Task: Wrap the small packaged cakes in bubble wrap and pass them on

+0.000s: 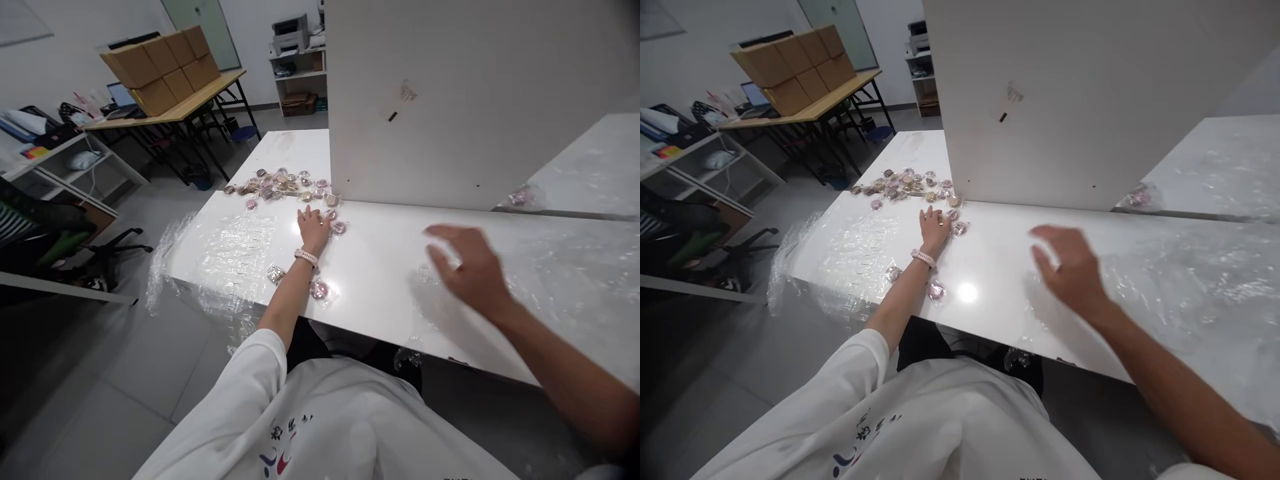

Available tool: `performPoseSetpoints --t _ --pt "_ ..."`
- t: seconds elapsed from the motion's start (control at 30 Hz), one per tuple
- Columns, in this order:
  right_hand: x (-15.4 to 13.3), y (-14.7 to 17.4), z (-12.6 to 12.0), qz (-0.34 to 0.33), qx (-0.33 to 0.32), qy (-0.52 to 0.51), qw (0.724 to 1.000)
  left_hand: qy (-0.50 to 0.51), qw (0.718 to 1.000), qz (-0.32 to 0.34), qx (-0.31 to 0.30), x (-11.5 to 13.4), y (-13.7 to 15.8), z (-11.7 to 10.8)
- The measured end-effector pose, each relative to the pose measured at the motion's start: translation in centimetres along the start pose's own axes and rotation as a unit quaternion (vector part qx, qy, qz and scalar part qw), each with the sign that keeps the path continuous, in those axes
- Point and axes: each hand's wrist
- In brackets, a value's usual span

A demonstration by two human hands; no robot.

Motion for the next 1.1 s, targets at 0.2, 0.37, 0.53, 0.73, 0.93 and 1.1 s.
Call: performPoseSetpoints --t 0.2,0.37,0.53,0.73,0.93,1.1 --pt "-8.1 11.3 1.2 0.085 -0.127 0.009 0.988 0.009 0.997 0.078 0.016 3.5 0.8 1.1" --pt "-8.1 16.7 1.7 0.123 -0.151 0.076 0.978 -0.004 0.999 0.041 0.014 3.2 0.4 0.4" --pt "-7.5 17.6 1.6 0.080 -0.163 0.079 0.980 0.056 0.998 0.003 0.035 3.9 -0.8 -2.6" --pt "-7.4 17.5 1.8 0.076 -0.158 0.071 0.982 0.100 0.983 0.154 -0.011 4.6 6.0 -7.4" --pt "-6.9 17.6 0.7 0.069 -0.170 0.033 0.983 0.085 0.893 0.377 -0.232 0.8 19.6 -7.2" --pt "-6.4 17.3 -0.9 0.111 -0.152 -0.023 0.982 0.096 0.852 0.417 -0.301 -1.8 20.2 -8.4"
Point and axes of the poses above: each hand's wrist, its own y-axis away from the middle knuckle, its own z-axis out of the palm, x = y × z
